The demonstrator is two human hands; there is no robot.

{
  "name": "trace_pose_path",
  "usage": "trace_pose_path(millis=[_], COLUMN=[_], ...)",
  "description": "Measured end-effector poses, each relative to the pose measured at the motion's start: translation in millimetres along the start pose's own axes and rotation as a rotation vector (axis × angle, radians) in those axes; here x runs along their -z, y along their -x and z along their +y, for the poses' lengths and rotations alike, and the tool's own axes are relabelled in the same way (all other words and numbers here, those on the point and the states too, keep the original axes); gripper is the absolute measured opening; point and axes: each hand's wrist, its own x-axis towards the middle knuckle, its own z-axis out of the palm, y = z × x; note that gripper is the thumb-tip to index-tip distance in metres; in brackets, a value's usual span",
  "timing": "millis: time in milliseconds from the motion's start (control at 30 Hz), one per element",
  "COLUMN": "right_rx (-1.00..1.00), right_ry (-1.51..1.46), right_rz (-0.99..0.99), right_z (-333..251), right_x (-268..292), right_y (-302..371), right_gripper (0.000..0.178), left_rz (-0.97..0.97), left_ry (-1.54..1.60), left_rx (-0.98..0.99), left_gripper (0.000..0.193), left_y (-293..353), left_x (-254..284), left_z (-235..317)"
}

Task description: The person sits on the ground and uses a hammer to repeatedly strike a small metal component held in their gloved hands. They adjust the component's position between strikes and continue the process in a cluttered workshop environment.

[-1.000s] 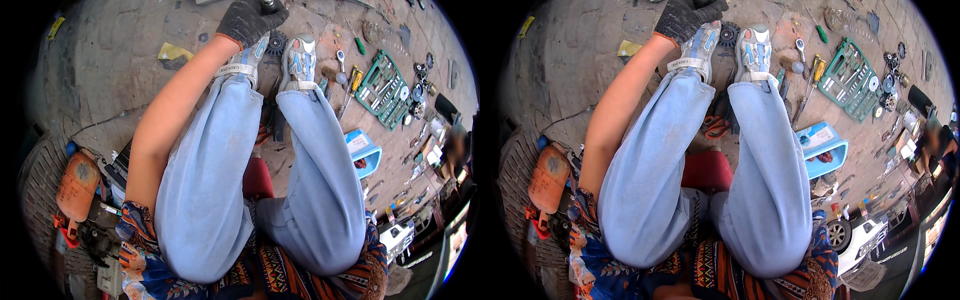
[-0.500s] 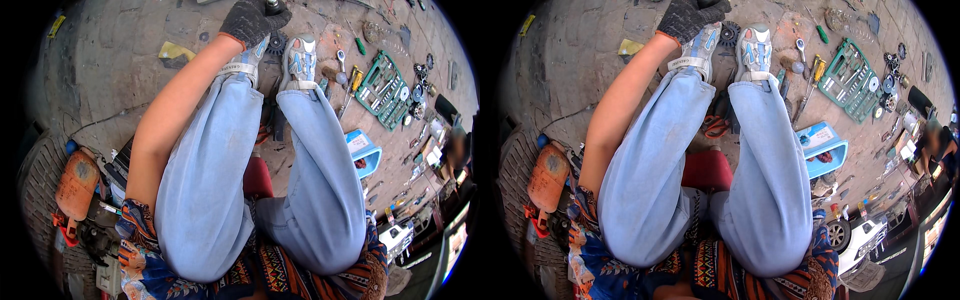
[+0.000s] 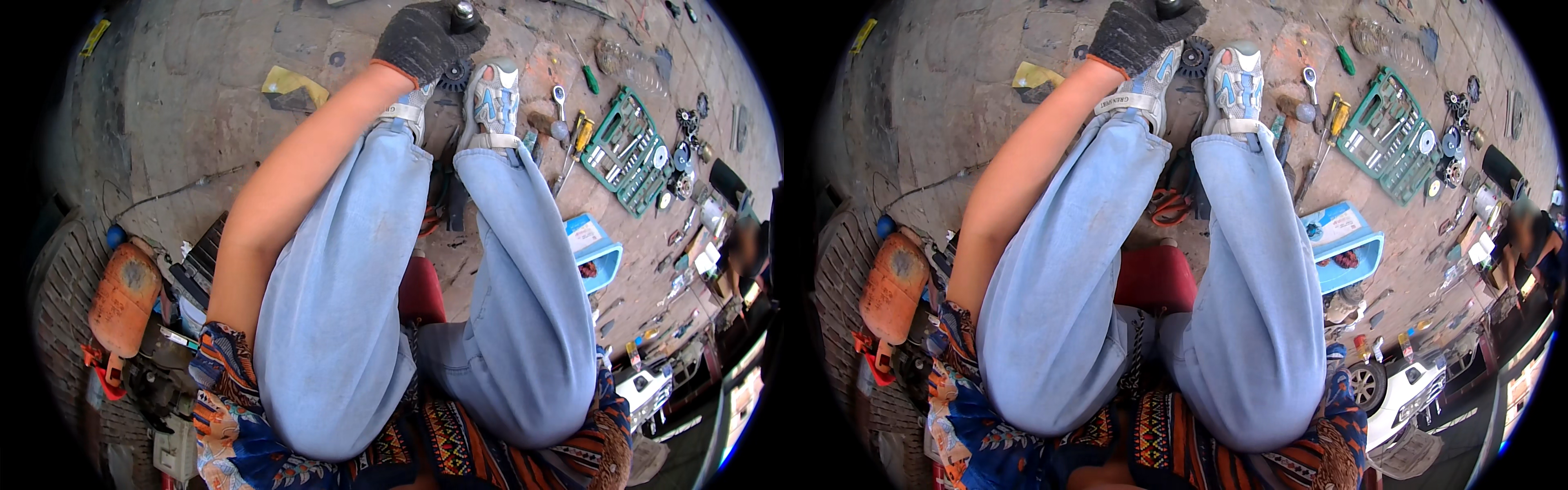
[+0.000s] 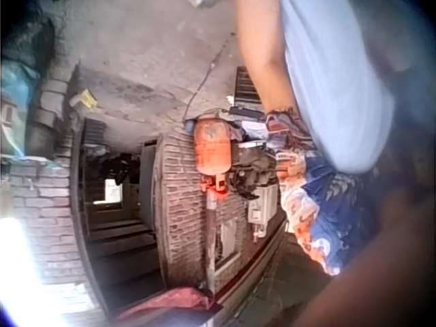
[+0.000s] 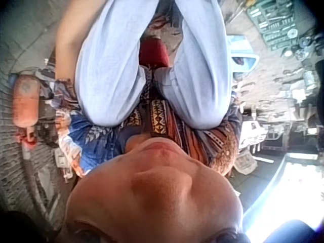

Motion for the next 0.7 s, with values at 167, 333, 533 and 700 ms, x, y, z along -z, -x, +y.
trace_pose_path(millis=[167, 333, 533, 700], right_rx=[-0.021, -0.089, -0.091, -0.08], right_ry=[-0.041, -0.186, 0.092, 0.113], right_rz=[0.004, 0.006, -0.091, -0.132], right_z=[-12.0, -56.2, -148.7, -180.3], right_x=[18.4, 66.5, 81.8, 79.3], right_y=[7.6, 25.3, 34.0, 40.5], right_gripper=[0.03, 0.03, 0.03, 0.039], left_rz=[0.128, 0.148, 0.19, 0.179], left_ry=[-0.288, -0.22, -0.166, -0.108], left_rx=[-0.142, -0.192, -0.168, -0.211], left_gripper=[0.026, 0.03, 0.026, 0.021], left_y=[-0.1, -5.2, 3.4, 4.7], left_x=[-16.6, -28.7, -18.8, -24.1], left_z=[-14.2, -23.8, -19.7, -23.6])
